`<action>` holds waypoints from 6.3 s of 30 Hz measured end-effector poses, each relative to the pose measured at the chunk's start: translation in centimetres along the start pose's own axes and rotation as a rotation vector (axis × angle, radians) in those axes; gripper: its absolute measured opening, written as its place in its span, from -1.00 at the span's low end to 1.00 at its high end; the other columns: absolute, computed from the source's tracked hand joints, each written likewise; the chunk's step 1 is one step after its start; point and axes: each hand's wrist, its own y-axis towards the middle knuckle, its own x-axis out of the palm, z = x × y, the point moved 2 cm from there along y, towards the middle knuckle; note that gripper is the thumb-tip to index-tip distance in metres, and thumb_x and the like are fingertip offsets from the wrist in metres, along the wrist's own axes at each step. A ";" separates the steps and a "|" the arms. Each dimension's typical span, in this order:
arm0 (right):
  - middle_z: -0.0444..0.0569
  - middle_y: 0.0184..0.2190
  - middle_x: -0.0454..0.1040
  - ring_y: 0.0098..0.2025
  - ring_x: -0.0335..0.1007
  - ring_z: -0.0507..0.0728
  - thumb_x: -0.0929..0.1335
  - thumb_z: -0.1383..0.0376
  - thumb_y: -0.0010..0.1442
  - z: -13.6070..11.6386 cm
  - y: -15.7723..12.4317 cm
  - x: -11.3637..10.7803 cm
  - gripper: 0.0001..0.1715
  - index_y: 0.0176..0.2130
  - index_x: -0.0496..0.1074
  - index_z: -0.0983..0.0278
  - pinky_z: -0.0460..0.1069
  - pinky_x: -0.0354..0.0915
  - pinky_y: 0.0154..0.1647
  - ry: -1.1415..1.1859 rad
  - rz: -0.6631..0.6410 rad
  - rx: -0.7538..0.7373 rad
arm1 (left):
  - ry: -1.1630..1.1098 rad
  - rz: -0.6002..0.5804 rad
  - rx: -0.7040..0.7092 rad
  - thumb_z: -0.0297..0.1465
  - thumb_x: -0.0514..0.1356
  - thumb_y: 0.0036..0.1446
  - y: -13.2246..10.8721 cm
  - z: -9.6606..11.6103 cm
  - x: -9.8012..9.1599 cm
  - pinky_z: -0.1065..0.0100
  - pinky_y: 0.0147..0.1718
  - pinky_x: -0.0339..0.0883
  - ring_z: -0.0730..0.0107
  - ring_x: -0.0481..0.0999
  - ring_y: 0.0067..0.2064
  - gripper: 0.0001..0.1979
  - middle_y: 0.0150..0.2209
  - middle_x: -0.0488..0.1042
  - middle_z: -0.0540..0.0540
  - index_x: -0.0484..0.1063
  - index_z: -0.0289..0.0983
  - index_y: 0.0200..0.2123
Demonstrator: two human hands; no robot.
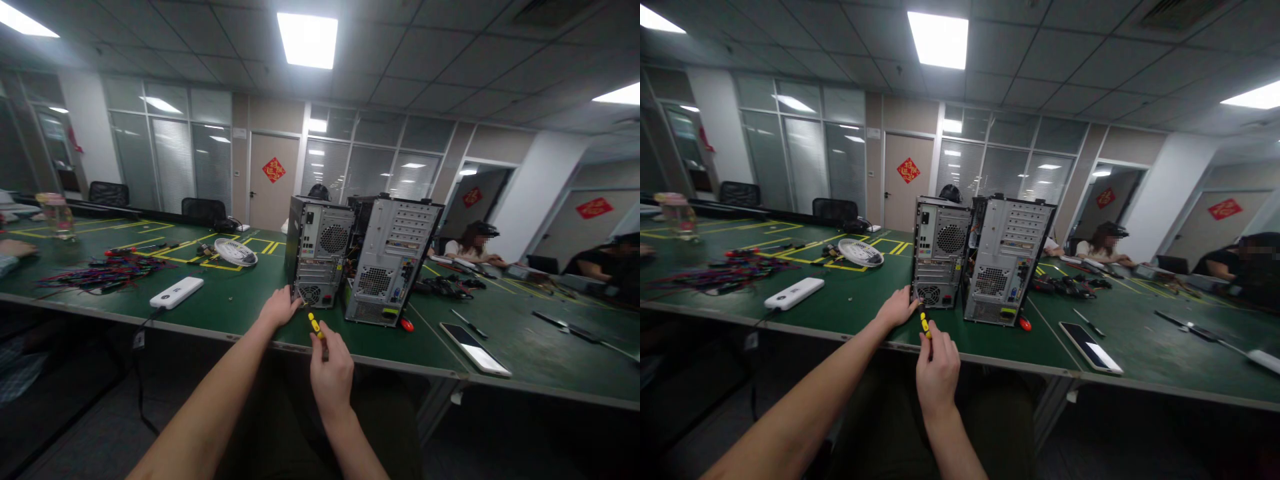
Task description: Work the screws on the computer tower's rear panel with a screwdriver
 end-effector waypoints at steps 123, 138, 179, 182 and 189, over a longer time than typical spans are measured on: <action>0.03 -0.27 0.54 -0.28 0.54 0.11 0.27 0.33 0.49 -0.7 -0.2 -0.2 -0.75 0.01 0.53 0.30 -0.04 0.44 -0.25 0.053 0.009 -0.038 | -0.008 -0.009 -0.003 -0.04 0.00 0.43 0.0 -0.1 0.0 0.15 0.05 0.36 -0.04 0.54 0.12 -0.54 0.06 0.57 -0.35 0.33 -0.29 0.10; 0.01 -0.31 0.53 -0.31 0.52 0.10 0.26 0.32 0.49 -0.8 -0.3 -0.2 -0.74 -0.02 0.53 0.30 -0.05 0.41 -0.27 0.025 -0.029 -0.014 | -0.021 -0.027 -0.013 -0.03 -0.01 0.42 0.0 0.0 -0.2 0.13 0.09 0.34 -0.05 0.52 0.14 -0.51 0.09 0.56 -0.36 0.33 -0.30 0.12; -0.11 -0.49 0.48 -0.56 0.40 0.02 0.36 0.17 0.45 -0.4 -0.6 0.1 -0.72 -0.12 0.54 0.34 -0.12 0.35 -0.51 0.097 -0.003 0.117 | -0.030 -0.023 -0.013 -0.02 -0.01 0.42 -0.2 0.1 -0.3 0.14 0.10 0.33 -0.05 0.52 0.17 -0.50 0.10 0.55 -0.36 0.33 -0.30 0.13; -0.03 -0.41 0.54 -0.48 0.46 0.05 0.32 0.21 0.47 -0.4 -0.4 0.0 -0.71 -0.02 0.56 0.34 -0.09 0.40 -0.42 0.093 -0.006 0.071 | -0.034 -0.027 -0.021 -0.03 -0.01 0.42 -0.2 0.1 -0.4 0.15 0.12 0.33 -0.03 0.52 0.17 -0.51 0.11 0.55 -0.35 0.32 -0.29 0.14; 0.10 -0.20 0.57 -0.18 0.59 0.14 0.25 0.33 0.50 -0.9 0.0 -0.3 -0.64 0.15 0.52 0.29 -0.01 0.49 -0.18 0.090 0.015 -0.014 | -0.028 -0.014 -0.008 -0.03 0.00 0.42 -0.1 0.0 -0.2 0.15 0.10 0.34 -0.04 0.53 0.15 -0.51 0.09 0.56 -0.36 0.32 -0.29 0.13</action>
